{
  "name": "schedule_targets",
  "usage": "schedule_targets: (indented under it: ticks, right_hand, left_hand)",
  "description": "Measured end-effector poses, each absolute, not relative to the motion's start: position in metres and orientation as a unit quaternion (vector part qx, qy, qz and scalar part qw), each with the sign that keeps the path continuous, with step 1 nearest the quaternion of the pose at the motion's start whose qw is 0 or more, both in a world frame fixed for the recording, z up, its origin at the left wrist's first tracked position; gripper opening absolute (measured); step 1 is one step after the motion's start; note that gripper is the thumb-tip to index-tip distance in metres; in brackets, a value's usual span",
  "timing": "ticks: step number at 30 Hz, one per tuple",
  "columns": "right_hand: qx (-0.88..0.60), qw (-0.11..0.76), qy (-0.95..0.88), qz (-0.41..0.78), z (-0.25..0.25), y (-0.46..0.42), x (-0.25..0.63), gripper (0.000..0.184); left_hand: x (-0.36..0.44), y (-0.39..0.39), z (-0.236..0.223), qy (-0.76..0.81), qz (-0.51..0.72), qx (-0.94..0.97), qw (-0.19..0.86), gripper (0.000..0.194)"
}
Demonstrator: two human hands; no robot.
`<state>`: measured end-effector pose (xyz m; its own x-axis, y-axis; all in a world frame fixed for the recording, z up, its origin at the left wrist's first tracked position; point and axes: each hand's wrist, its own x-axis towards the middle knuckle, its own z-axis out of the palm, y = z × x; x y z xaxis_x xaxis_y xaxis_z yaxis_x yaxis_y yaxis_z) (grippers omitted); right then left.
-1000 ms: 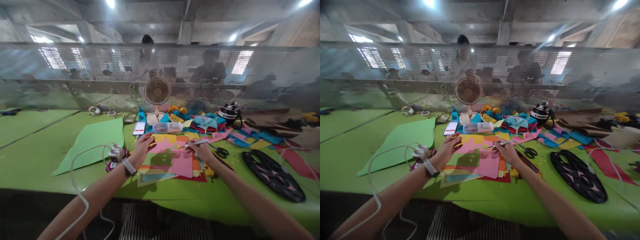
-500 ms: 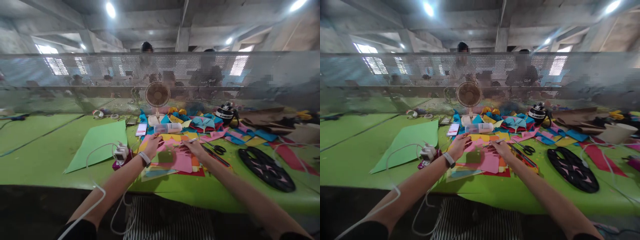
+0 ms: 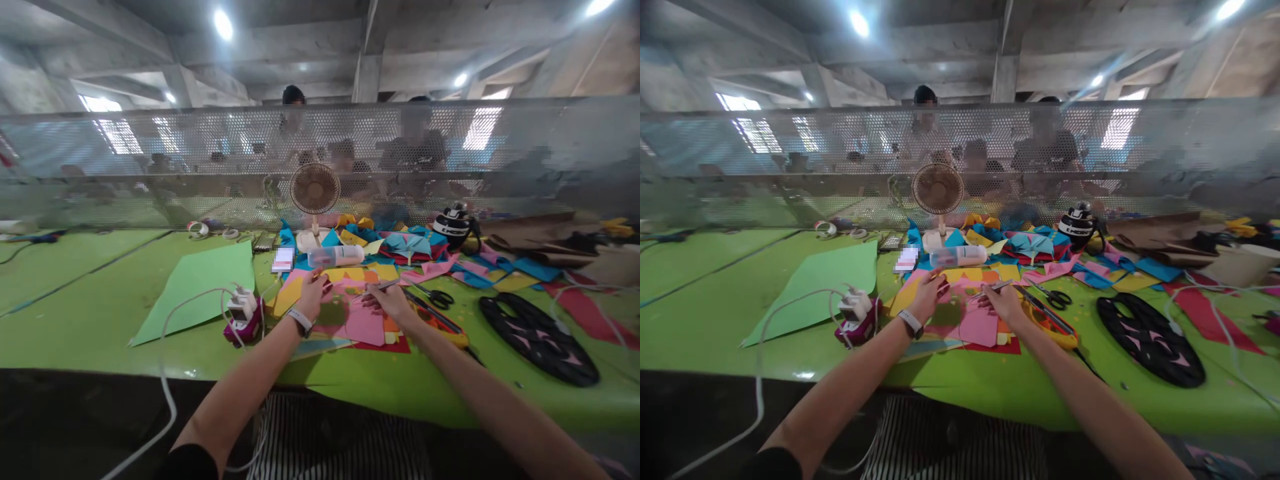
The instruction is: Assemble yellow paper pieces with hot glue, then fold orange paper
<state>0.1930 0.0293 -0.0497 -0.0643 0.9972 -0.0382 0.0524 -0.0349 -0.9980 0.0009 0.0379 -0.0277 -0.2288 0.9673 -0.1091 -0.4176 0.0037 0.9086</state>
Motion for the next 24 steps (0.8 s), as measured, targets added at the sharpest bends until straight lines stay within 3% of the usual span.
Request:
schedule_targets:
  ticks: [24]
  right_hand:
    - [-0.520,0.455,-0.536,0.486,-0.0450,0.0272,0.1874,0.022]
  left_hand:
    - [0.0025,0.0373,-0.0345,0.442,0.624,0.270,0.585,0.023]
